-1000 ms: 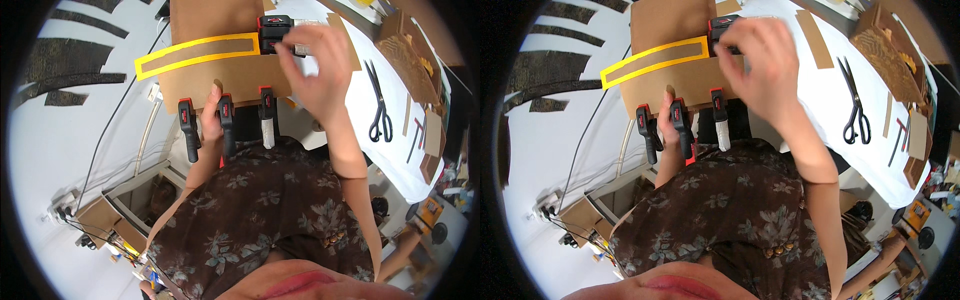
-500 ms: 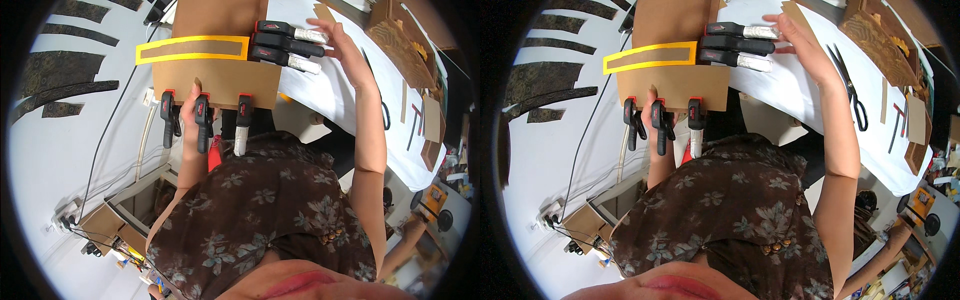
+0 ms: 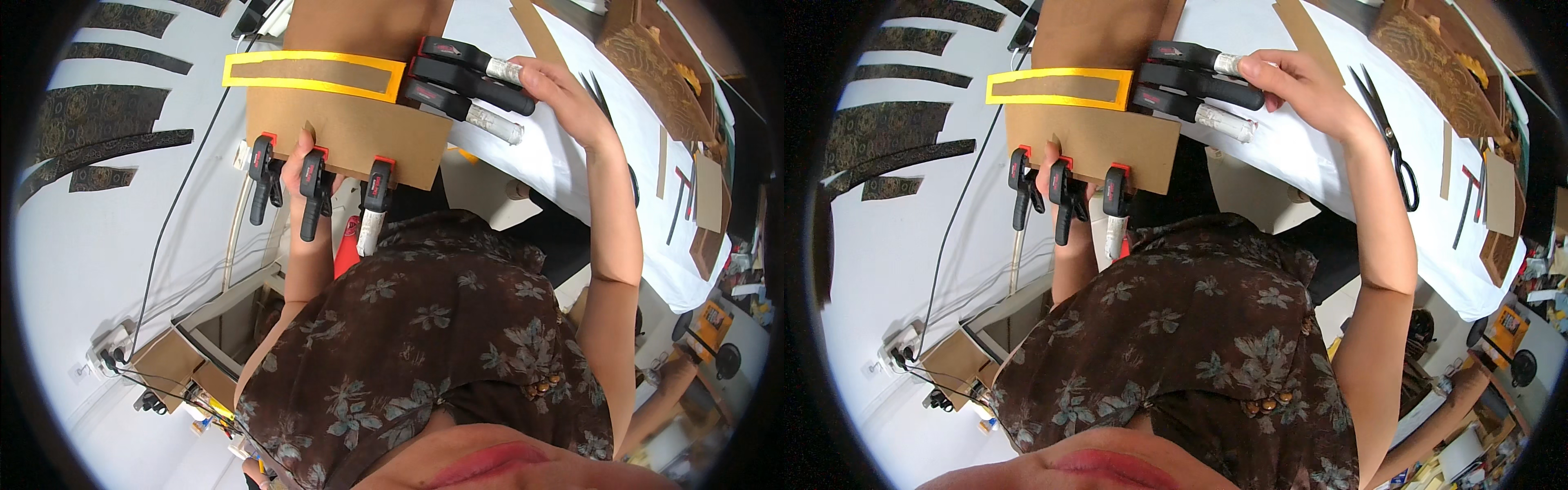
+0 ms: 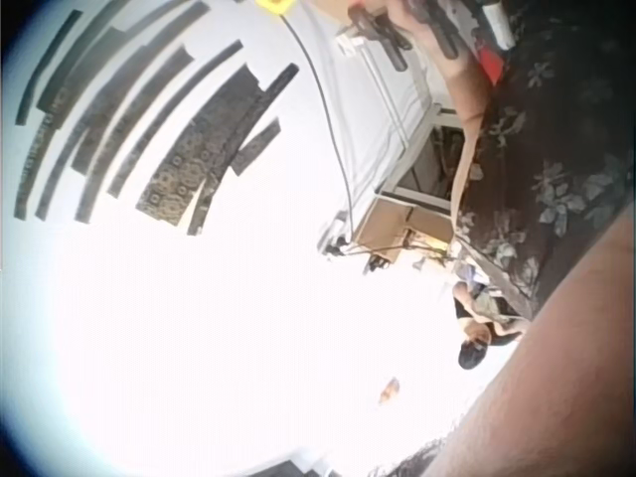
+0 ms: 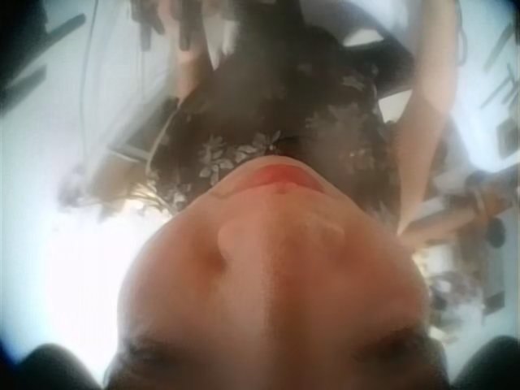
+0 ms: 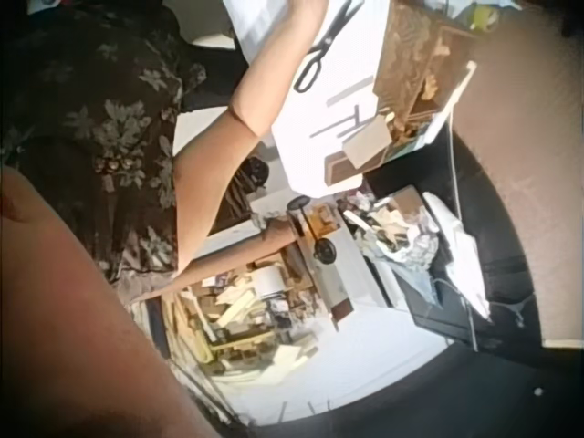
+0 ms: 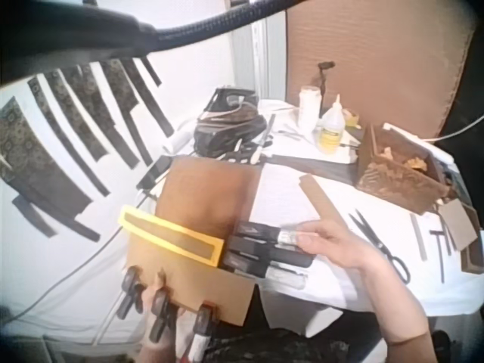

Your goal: The person assembles a cardboard structure by stacking pieces and securing them with clamps. They repeatedly pick up cardboard pieces, align them, and attach clamps to hold the assembly together.

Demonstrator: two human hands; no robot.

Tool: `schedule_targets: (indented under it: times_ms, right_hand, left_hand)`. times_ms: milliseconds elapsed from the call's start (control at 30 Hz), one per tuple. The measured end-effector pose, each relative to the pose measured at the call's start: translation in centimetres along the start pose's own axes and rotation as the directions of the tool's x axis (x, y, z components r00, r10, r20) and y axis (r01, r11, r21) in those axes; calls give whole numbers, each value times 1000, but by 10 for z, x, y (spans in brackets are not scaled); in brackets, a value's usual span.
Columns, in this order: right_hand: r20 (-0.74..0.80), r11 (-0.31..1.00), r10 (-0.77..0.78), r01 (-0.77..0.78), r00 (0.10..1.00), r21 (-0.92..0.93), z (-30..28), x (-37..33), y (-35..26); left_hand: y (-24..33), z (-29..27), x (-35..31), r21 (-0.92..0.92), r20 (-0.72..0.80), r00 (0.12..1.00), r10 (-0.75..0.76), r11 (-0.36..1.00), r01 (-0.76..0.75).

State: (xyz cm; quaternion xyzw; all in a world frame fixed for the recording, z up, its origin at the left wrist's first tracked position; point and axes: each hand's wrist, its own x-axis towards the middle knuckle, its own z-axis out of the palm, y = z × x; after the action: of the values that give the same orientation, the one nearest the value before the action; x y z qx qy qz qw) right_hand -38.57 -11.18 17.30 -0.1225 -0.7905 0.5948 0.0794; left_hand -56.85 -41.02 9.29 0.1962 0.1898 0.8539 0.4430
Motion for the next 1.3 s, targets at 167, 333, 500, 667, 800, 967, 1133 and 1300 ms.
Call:
schedule_targets:
  times_ms: [167,333,500,667,800,967,1133,1300]
  right_hand:
    - [-216,954,136,-69,967,293,13,-8,8]
    - [-678,978,-176,202,714,-41,20,-5,7]
    - [-171,610,-727,512,665,-605,43,28,-49]
    - [164,290,-832,667,530,-686,75,95,-100]
    - [394,494,-602,711,695,-500,104,143,-96]
    - [-85,822,-491,429,867,-375,61,128,-170]
    - [-330,726,-524,209,785,-655,-45,159,-82]
    - [-304,403,-266,-181,915,-897,-83,148,102]
  left_hand:
    - [-4,18,3,170,-181,981,65,985,-34]
    - [4,10,-9,293,-348,933,-90,935,200]
    - [-24,73,11,583,-509,860,32,748,317]
    - [-50,48,16,534,-457,889,15,804,261]
    - [-54,39,12,501,-493,868,-49,801,329]
    - [-42,69,23,483,-569,822,11,814,323]
    - [-14,29,3,346,-595,804,-12,899,269]
    - [-3,18,8,184,-395,917,52,983,23]
